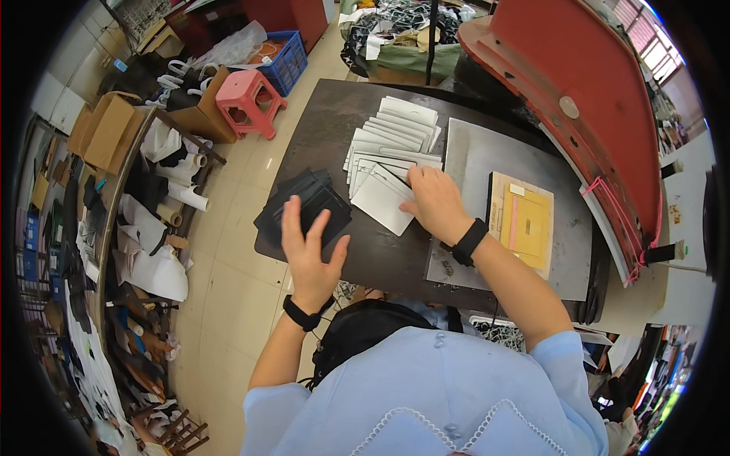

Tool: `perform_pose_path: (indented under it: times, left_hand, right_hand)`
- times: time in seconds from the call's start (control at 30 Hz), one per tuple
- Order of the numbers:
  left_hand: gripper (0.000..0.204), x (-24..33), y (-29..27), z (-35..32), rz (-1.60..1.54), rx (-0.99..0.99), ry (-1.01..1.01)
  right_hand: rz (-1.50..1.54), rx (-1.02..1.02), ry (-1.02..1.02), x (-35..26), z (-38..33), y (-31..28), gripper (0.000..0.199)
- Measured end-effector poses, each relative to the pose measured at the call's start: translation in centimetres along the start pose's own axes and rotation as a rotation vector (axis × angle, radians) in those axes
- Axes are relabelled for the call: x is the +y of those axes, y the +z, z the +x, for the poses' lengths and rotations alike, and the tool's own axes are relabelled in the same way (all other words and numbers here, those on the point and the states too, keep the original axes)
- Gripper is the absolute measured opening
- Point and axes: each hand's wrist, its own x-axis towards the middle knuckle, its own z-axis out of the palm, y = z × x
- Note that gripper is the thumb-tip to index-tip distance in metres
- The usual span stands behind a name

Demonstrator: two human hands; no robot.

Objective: Assembling leather wallet components and using a manual press to bond them together.

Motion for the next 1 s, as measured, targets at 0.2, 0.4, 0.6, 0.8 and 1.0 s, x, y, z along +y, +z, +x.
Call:
perform_pose_path:
  times: [0.2, 0.4, 0.6, 0.8, 1.0]
  left_hand:
    - [0.033, 3.5, 1.0, 1.4, -0.342, -0.069, -0.139]
    - [0.043, 5.1, 1.6, 3.5, -1.265, -0.535, -0.716]
    - [0.041, 11.8, 3.6, 5.2, -1.499, -0.935, -0.765]
    - [0.047, 17.0, 6.1, 5.1, -1.344, -1.071, -0.763]
    - [0.04, 19.2, 8.0, 5.3, -1.314, -1.171, -0.807]
  right_hand:
    - [0.447, -0.017, 0.108, 0.1, -1.9, -4.4, 0.024]
    - [0.46, 0.282, -0.097, 1.5, -9.6, -9.9, 0.019]
    - [0.288, 0.535, -0.208, 4.6, -17.1, -9.6, 0.038]
    - [0.151, 0.522, -0.071, 5.3, -22.1, -10.1, 0.051]
    - [0.645, 0.488, 0.411, 7.9, -24.9, -10.2, 0.03]
